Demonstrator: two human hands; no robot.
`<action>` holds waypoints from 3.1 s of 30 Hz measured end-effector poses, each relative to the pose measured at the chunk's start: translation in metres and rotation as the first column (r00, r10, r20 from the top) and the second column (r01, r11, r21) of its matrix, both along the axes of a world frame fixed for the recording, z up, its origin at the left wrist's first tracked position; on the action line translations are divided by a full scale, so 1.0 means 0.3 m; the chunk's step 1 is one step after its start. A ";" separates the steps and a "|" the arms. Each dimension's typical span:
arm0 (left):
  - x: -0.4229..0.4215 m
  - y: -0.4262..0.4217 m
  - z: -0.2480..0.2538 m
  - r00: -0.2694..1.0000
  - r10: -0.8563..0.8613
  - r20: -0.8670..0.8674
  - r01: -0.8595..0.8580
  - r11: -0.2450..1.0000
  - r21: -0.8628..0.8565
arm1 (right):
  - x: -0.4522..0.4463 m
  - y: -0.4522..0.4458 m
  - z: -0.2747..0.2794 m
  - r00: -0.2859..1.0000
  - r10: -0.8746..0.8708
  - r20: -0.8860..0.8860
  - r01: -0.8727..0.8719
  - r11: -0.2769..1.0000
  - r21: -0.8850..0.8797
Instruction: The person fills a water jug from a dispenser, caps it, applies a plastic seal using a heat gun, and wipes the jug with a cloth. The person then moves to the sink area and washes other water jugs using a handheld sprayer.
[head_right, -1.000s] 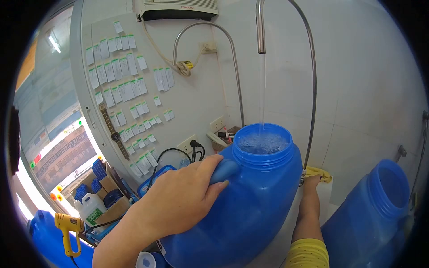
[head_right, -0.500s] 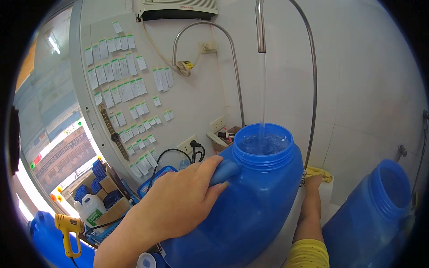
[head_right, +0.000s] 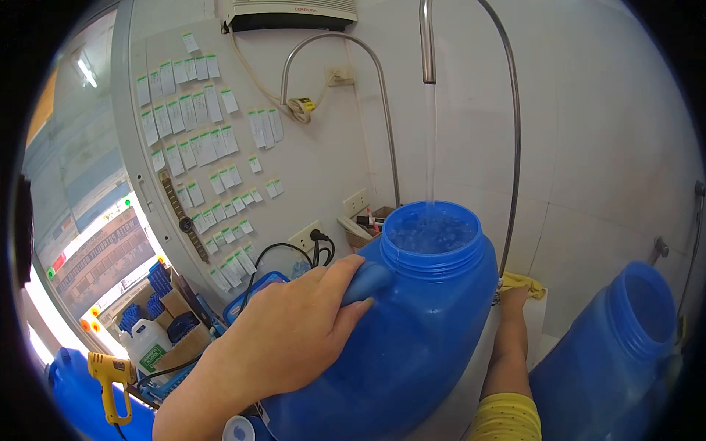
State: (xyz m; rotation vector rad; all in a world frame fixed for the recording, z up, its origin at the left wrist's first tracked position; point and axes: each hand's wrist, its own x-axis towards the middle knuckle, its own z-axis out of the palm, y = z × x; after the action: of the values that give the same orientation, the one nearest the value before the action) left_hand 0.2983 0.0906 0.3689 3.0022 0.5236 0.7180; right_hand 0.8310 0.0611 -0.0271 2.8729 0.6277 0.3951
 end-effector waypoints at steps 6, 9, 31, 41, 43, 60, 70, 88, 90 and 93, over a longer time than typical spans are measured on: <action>-0.001 -0.004 0.004 1.000 0.007 -0.021 -0.008 1.000 -0.016 | -0.043 -0.013 0.031 0.994 -0.002 0.113 0.023 0.982 -0.185; -0.002 -0.020 0.030 0.984 0.086 -0.159 -0.108 0.985 -0.135 | -0.054 -0.012 0.045 1.000 -0.006 0.021 0.009 0.992 -0.124; 0.001 0.006 -0.003 0.999 0.018 -0.042 -0.019 1.000 -0.020 | -0.121 -0.054 0.057 0.984 0.114 -0.136 -0.075 0.962 0.263; 0.001 0.008 -0.008 0.993 0.027 -0.114 -0.036 0.996 -0.079 | -0.288 -0.030 0.075 0.854 0.394 -0.341 0.213 0.332 0.919; -0.002 0.007 0.002 0.991 0.012 -0.130 -0.024 0.996 -0.085 | -0.443 0.007 0.130 0.752 0.571 -0.330 0.408 -0.010 0.913; -0.281 -0.104 0.009 0.983 0.012 -0.184 -0.024 0.998 -0.064 | -1.409 -0.648 1.119 0.721 0.448 0.528 -0.681 0.319 0.659; -0.698 -0.304 0.034 0.975 0.048 -0.219 -0.076 0.990 -0.120 | -1.244 -0.685 1.257 0.969 -0.053 0.239 -0.041 0.929 0.369; -1.457 -0.624 0.096 0.948 0.147 -0.282 -0.234 0.924 -0.304 | -1.536 -0.480 1.190 0.830 0.315 0.459 -0.524 0.721 0.453; -1.476 -0.638 0.089 0.949 0.157 -0.274 -0.235 0.931 -0.279 | -1.562 -0.420 1.186 0.779 0.393 0.488 -0.614 0.635 0.468; -1.477 -0.636 0.084 0.944 0.187 -0.273 -0.262 0.926 -0.273 | -1.578 -0.350 1.184 0.655 0.534 0.534 -0.756 0.454 0.472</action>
State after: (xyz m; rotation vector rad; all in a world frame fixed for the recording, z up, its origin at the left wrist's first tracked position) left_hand -0.1449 -0.1001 0.3941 2.7726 0.9110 0.2394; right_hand 0.3576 -0.0440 0.3281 2.8640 1.8929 1.4377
